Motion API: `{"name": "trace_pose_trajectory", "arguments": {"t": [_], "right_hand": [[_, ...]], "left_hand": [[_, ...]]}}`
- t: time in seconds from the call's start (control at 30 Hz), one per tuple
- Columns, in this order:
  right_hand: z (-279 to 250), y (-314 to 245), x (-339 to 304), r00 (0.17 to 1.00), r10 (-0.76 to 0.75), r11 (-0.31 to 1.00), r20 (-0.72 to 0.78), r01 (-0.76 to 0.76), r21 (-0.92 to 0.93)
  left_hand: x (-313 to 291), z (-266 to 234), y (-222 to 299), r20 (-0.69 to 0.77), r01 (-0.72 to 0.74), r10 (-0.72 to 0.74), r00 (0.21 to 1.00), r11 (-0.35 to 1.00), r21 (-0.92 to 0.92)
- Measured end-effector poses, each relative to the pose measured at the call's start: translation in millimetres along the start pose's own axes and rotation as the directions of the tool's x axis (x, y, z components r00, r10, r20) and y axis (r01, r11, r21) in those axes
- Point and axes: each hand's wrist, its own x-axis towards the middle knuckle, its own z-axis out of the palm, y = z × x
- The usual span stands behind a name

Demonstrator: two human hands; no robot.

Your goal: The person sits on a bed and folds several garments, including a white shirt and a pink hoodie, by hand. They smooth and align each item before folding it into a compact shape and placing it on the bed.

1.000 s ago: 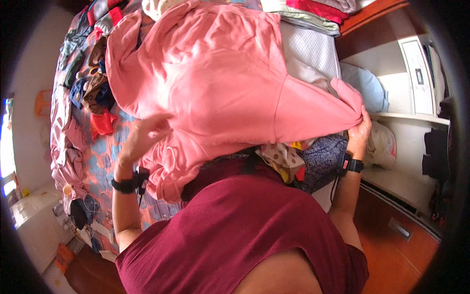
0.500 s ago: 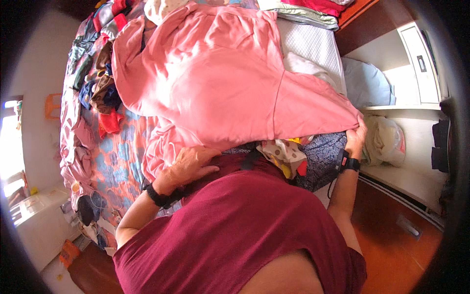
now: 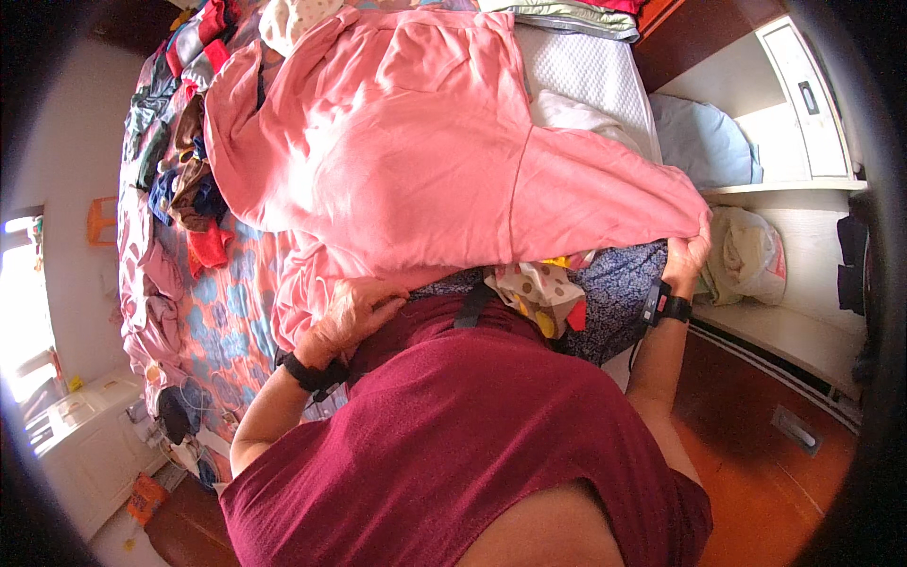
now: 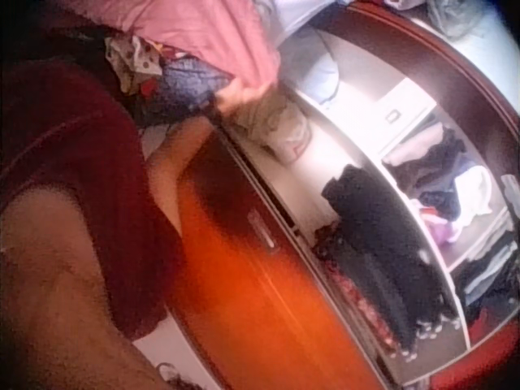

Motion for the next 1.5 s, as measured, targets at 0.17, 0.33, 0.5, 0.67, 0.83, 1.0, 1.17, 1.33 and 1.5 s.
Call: {"name": "trace_pose_trajectory", "arguments": {"t": [0.17,0.33,0.5,0.67,0.83,1.0,1.17,1.33,1.5], "right_hand": [[-9,1,9,0.998,0.037,0.999,0.046,-0.038,0.029],[-7,0,8,0.999,0.039,0.996,0.013,-0.04,0.08],[4,-1,-3,0.998,0.038,0.991,0.045,-0.043,0.123],[-2,-2,-1,0.992,0.025,0.976,0.125,-0.052,0.211],[-15,-4,10,0.994,-0.03,0.946,0.104,-0.005,0.325],[-17,-6,8,0.99,0.016,0.943,0.14,-0.062,0.327],[-21,-5,14,0.99,0.037,0.941,0.135,-0.08,0.33],[-16,-4,14,0.971,-0.005,0.929,0.24,-0.085,0.361],[9,-3,-4,0.913,-0.08,0.947,0.4,-0.056,0.317]], "left_hand": [[2,0,4,-0.025,-0.005,0.005,1.0,1.0,0.004],[4,1,8,-0.055,0.051,-0.051,0.997,0.999,-0.01],[8,0,8,-0.04,0.047,-0.047,0.998,0.999,0.012],[8,0,7,-0.041,0.05,-0.049,0.998,0.998,0.025],[9,3,3,-0.036,0.068,-0.068,0.997,0.998,-0.014],[10,2,0,-0.026,0.083,-0.083,0.996,0.997,0.001],[10,0,4,-0.015,0.087,-0.087,0.996,0.996,-0.013],[9,0,4,-0.011,0.11,-0.111,0.994,0.992,-0.058],[11,-1,1,-0.019,0.014,-0.015,1.0,1.0,-0.007]]}}
